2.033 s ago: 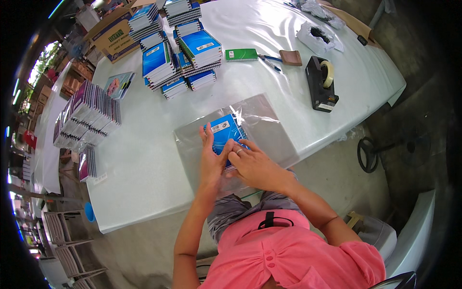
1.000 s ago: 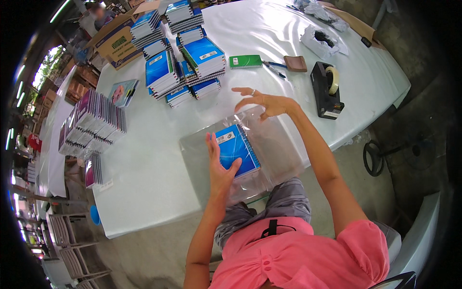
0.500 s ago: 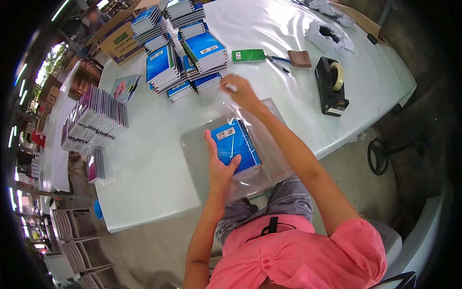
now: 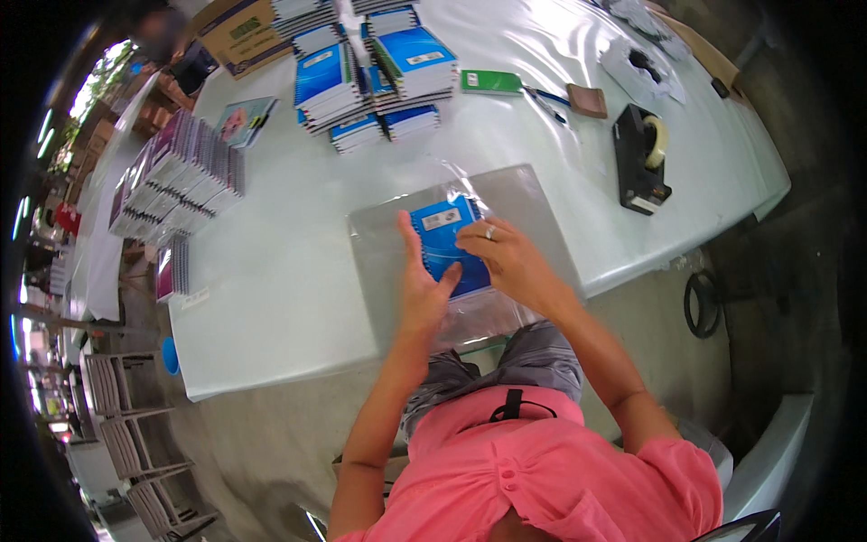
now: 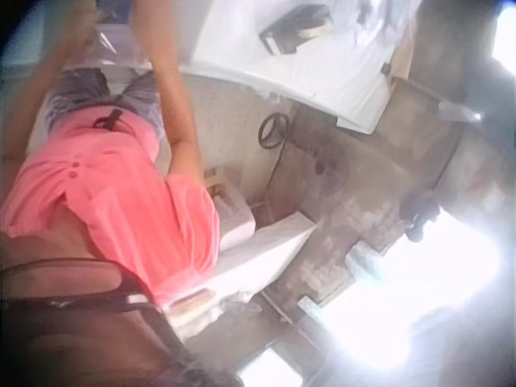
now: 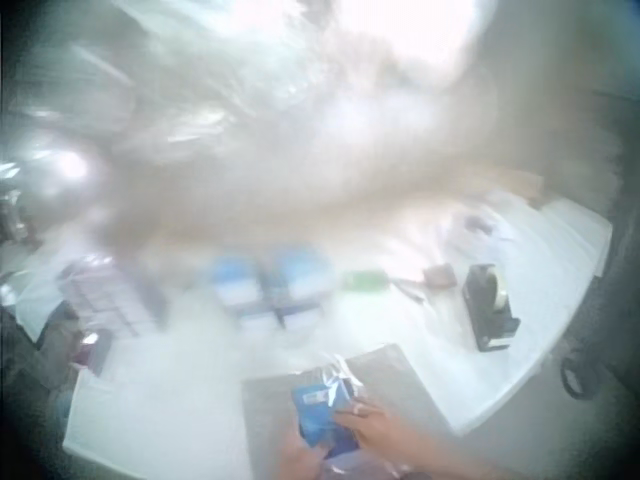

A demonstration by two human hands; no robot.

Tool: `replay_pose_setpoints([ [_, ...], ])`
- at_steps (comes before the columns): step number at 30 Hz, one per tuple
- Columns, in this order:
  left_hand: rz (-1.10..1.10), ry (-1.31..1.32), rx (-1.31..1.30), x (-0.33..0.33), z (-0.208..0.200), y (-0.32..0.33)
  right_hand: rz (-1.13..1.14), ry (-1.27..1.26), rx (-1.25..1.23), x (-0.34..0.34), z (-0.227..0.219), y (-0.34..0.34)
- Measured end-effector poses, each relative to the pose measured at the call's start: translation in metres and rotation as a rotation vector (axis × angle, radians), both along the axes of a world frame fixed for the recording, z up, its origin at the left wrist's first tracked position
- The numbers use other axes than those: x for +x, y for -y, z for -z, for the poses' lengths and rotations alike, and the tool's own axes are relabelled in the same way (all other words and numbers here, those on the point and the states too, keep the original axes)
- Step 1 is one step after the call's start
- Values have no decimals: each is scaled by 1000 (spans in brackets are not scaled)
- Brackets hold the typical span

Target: The person takes spiral-bound notebooks from stacks on a table, places them into plastic sleeves, and secures the sleeves with tape.

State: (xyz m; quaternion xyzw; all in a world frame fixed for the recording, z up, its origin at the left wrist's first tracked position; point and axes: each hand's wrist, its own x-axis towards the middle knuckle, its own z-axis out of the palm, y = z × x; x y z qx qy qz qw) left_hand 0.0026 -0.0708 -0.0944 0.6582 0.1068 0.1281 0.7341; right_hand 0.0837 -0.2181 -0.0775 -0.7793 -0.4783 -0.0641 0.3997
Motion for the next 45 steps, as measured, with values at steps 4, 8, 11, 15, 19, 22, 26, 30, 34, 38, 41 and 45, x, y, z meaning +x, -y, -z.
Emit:
replay_pose_setpoints([
  [4, 52, -5, -128, 1, 7, -1, -26, 61, -80, -15, 0, -7],
  [8, 8, 131, 392, 1, 46, -30, 57, 159, -197, -23, -10, -9],
  [11, 240, 24, 871, -26, 33, -80, 91, 202, -271, -26, -15, -6],
  [15, 562, -346, 1367, -73, -2, -110, 104, 199, -293, -30, -19, -10],
  [19, 465, -208, 1444, -87, 21, -110, 90, 211, -283, -31, -20, -12],
  [22, 389, -157, 1587, -83, 18, -101, 118, 233, -300, -34, -22, -11],
  [26, 33, -15, 1220, -91, 17, -85, 141, 179, -309, -41, -24, -15],
  [30, -186, -48, 428, -94, 6, -46, 122, -209, -193, -41, -16, -15],
  [34, -224, -163, 64, -100, 1, -27, 174, -71, -257, -41, -14, -15],
  [38, -159, 26, 354, -99, -12, -8, 138, -143, -194, -39, -12, -22],
  [41, -25, 113, 703, -91, -19, 1, 97, -265, -225, -37, -13, -28],
  [45, 79, 192, 674, -85, -17, 11, 104, -371, -226, -38, -11, -30],
])
